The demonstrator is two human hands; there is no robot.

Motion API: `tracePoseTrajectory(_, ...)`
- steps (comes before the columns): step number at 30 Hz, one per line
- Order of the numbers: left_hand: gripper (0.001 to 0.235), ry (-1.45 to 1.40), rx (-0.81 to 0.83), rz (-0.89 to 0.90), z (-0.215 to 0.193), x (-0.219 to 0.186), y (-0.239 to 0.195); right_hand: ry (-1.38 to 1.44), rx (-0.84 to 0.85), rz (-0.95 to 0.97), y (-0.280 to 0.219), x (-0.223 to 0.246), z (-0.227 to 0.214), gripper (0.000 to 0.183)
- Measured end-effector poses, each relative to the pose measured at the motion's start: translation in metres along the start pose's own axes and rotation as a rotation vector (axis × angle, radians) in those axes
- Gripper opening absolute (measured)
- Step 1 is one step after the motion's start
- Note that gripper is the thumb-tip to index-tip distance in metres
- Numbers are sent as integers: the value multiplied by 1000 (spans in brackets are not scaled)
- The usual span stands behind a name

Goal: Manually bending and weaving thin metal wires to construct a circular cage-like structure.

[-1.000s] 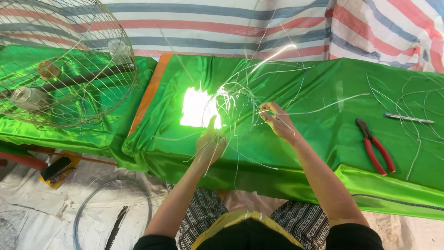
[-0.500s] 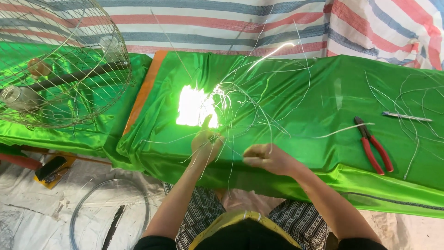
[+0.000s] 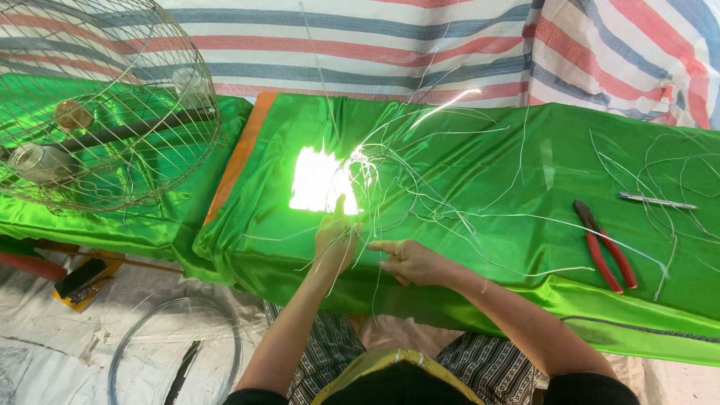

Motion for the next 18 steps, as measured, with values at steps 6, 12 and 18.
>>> tracePoseTrajectory(6, 71, -33, 60, -148, 5, 7, 0, -190, 81, 45, 6, 6, -15, 49)
tracePoseTrajectory(12, 38, -326, 7, -425, -37, -40, -6, -236, 202, 58, 3, 31, -19, 51)
tracePoseTrajectory(18, 74, -310, 68, -192, -23, -13, -3, -221, 242, 159, 1, 33, -21, 58)
Point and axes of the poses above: each hand's wrist, its own y-axis towards the middle knuckle, its own z-axis out of the palm, x = y × z, the point moved 4 cm from there along y, towards the middle knuckle, and after that the axes turned 2 degrees about y, right-handed, at the moved point
